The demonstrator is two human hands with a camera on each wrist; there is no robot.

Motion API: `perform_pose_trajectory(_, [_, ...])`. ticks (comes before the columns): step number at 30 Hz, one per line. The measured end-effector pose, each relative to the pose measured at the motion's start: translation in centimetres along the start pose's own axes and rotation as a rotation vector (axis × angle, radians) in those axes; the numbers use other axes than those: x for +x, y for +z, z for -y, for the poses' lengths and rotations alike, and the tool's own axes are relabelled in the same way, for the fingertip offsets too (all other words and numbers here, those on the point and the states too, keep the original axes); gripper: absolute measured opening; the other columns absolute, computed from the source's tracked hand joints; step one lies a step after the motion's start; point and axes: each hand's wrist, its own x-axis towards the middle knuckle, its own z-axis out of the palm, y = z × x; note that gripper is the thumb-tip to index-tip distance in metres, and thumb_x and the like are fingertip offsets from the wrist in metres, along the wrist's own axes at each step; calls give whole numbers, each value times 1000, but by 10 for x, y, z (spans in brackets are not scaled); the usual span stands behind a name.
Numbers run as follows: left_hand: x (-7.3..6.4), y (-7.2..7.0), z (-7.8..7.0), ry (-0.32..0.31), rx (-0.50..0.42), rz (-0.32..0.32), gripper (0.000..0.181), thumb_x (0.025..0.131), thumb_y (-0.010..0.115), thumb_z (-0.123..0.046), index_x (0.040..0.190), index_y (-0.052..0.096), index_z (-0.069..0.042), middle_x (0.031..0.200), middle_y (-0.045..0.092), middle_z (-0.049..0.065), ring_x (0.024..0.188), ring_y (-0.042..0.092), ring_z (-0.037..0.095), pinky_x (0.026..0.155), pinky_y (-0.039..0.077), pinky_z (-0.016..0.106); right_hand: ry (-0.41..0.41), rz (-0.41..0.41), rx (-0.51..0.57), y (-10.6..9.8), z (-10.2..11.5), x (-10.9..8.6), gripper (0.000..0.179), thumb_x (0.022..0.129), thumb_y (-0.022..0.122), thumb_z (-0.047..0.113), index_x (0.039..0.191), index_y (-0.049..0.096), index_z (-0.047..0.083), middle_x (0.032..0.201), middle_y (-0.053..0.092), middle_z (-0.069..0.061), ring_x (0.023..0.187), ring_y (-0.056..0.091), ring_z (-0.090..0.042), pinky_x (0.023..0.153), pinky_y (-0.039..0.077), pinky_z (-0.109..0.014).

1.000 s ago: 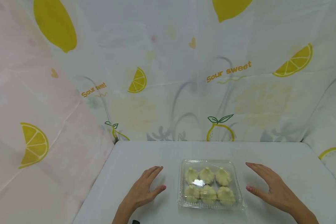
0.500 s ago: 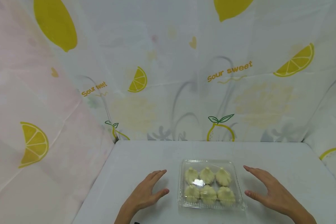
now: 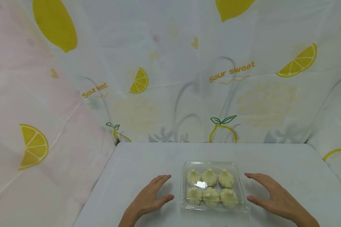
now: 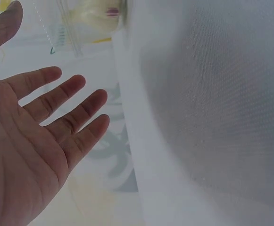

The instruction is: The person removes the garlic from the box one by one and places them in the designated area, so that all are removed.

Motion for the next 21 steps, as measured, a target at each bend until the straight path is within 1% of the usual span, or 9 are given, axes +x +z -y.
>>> perform_pose_trajectory(3, [0, 1, -1, 0, -13, 14, 67, 94, 58, -56, 149, 43, -21, 146, 46, 2, 132, 45, 28, 97, 43, 57, 3, 13, -3, 0, 1, -1, 69, 77, 85, 36, 138, 56, 23, 131, 55, 14, 119, 47, -2, 91, 33, -16])
perform_pose_trajectory(7, [-1, 2, -2, 7, -27, 26, 66, 94, 58, -56, 149, 43, -22, 145, 46, 2, 132, 46, 27, 98, 43, 57, 15, 34, -7, 2, 0, -2, 68, 78, 84, 38, 139, 55, 23, 131, 55, 16, 118, 48, -1, 87, 43, -27])
perform_pose_trajectory(12, [-2, 3, -3, 32, -34, 33, 65, 94, 59, -55, 148, 45, -21, 144, 48, 1, 130, 47, 26, 98, 43, 55, 12, 43, -8, 5, -1, -3, 70, 77, 85, 38, 139, 56, 20, 127, 59, 14, 114, 53, -5, 84, 50, -38])
perform_pose_trajectory(15, [-2, 4, -4, 70, -42, 32, 63, 95, 60, -52, 146, 47, -19, 142, 50, -1, 127, 50, 23, 96, 46, 52, 14, 56, 2, 6, -1, -3, 70, 77, 84, 39, 139, 56, 19, 120, 62, 14, 108, 58, -8, 80, 51, -41])
perform_pose_trajectory(18, [-1, 4, -5, 88, -76, 43, 61, 94, 61, -51, 145, 49, -18, 140, 51, -4, 123, 53, 19, 95, 47, 48, 17, 77, 14, 6, 0, -3, 70, 77, 84, 41, 138, 56, 20, 114, 63, 16, 104, 60, -9, 78, 52, -41])
perform_pose_trajectory(21, [-1, 5, -6, 93, -111, 62, 61, 94, 62, -51, 144, 50, -17, 140, 50, -6, 119, 55, 17, 94, 48, 46, 15, 96, 24, 5, 1, -3, 70, 77, 84, 43, 138, 56, 21, 111, 63, 18, 103, 60, -10, 76, 52, -39])
